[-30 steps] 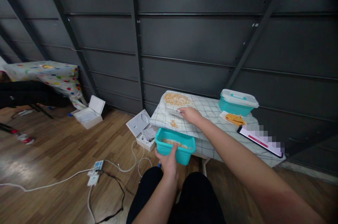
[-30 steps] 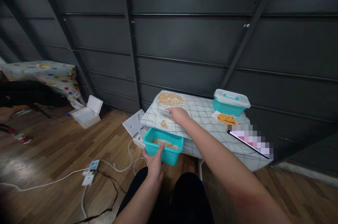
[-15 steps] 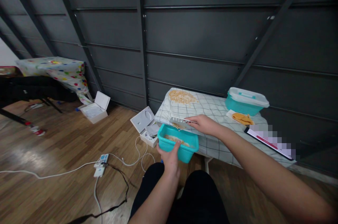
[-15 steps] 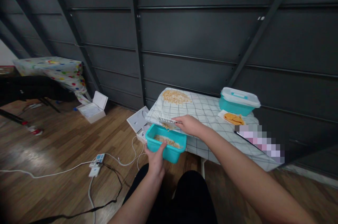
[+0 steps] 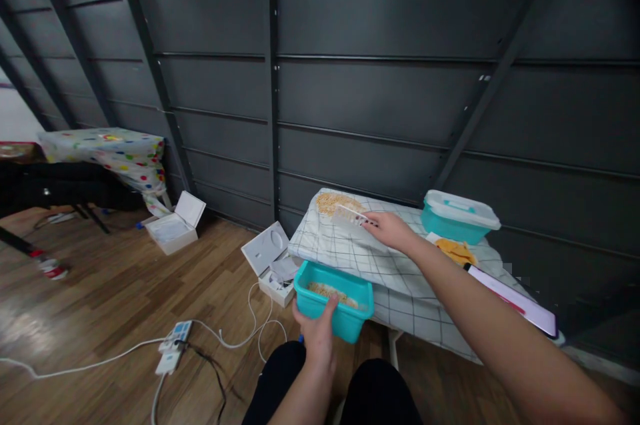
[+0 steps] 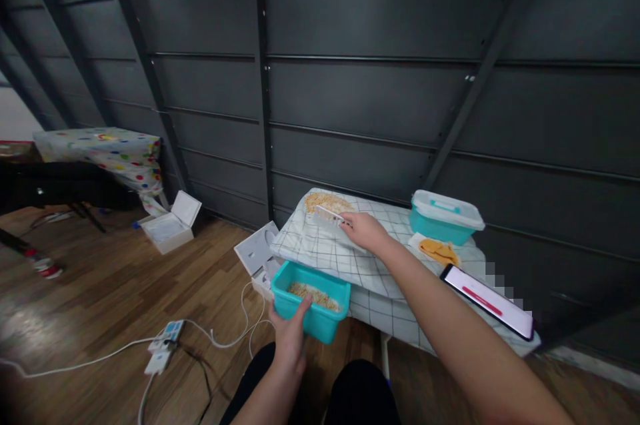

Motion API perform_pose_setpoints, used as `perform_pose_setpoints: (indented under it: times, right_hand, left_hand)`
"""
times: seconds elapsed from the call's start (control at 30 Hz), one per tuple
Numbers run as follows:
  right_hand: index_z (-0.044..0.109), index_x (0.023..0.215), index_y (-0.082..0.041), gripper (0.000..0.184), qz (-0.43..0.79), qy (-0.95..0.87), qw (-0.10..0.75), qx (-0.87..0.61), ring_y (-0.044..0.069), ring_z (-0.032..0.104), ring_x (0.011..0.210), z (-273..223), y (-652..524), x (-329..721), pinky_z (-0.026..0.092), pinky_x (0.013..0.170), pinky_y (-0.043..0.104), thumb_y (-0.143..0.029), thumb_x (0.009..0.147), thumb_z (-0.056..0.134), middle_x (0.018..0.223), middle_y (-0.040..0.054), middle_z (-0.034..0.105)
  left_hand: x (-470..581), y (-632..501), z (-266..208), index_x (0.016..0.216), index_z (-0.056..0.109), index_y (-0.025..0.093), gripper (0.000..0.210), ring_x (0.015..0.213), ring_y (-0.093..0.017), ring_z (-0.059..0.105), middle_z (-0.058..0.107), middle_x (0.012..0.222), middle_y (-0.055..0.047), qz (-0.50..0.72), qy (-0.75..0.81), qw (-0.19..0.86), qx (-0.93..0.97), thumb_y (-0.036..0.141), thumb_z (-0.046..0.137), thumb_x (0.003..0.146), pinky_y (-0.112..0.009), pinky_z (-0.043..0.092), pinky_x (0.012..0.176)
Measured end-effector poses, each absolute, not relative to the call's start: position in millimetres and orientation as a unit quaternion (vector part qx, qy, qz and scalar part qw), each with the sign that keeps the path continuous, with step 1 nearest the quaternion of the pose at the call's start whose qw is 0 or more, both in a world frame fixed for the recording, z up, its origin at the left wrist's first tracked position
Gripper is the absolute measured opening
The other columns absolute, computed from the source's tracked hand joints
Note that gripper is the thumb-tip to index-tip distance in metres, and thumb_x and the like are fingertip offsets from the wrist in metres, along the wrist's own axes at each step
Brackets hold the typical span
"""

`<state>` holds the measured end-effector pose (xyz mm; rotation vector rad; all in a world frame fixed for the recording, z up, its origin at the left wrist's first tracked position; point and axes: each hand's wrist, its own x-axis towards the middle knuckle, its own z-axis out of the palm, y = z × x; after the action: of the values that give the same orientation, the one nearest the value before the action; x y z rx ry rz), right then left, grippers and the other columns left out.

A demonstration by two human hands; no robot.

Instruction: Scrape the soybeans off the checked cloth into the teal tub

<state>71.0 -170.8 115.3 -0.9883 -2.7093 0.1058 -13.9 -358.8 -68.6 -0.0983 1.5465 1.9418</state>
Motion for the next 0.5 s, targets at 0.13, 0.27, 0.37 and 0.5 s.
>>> perform_pose_setpoints:
  times: [0.13,0.27,0.37,0.5]
  right_hand:
    - [0.066,0.122,-0.026,0.037,-0.056,-0.888,0.141,-0.434,0.024,0.066,0.097,121.9,-120.5,44.6,0.046,0.079,0.03,-0.029,0.094,0.042,0.108,0.0093,0.072]
    - [0.065,0.123,-0.032,0.037,-0.053,-0.896,0.12,-0.423,0.021,0.065,0.101,117.0,-78.9,12.0,0.045,0.081,0.028,-0.028,0.093,0.044,0.113,0.0058,0.071]
    - [0.065,0.124,-0.03,0.037,-0.033,-0.914,0.111,-0.388,0.021,0.064,0.105,113.5,-55.6,-10.0,0.045,0.084,0.027,-0.028,0.092,0.046,0.118,0.0056,0.07]
    - [0.065,0.125,-0.026,0.04,0.001,-0.944,0.09,-0.318,0.019,0.062,0.11,113.1,-37.8,-37.3,0.042,0.088,0.024,-0.019,0.089,0.049,0.122,0.0054,0.068]
  left_hand:
    - [-17.9,-355.5,-75.2,0.144,0.019,0.024,0.113,0.109,-0.027,0.063,0.057,0.129,-0.017,0.734,0.58,0.351,-0.045,0.04,0.088,0.057,-0.039,0.053,0.089]
    - [-20.7,-350.7,-84.0,0.143,0.023,0.028,0.106,0.105,-0.026,0.065,0.059,0.126,-0.014,0.732,0.574,0.363,-0.052,0.036,0.087,0.06,-0.038,0.054,0.088]
    - [-25.0,-345.2,-91.8,0.145,0.022,0.03,0.104,0.104,-0.026,0.066,0.059,0.126,-0.014,0.726,0.576,0.372,-0.061,0.035,0.086,0.062,-0.038,0.054,0.088]
    - [-31.9,-335.2,-102.2,0.146,0.019,0.029,0.11,0.107,-0.028,0.064,0.056,0.128,-0.016,0.723,0.58,0.368,-0.08,0.031,0.088,0.06,-0.038,0.055,0.087]
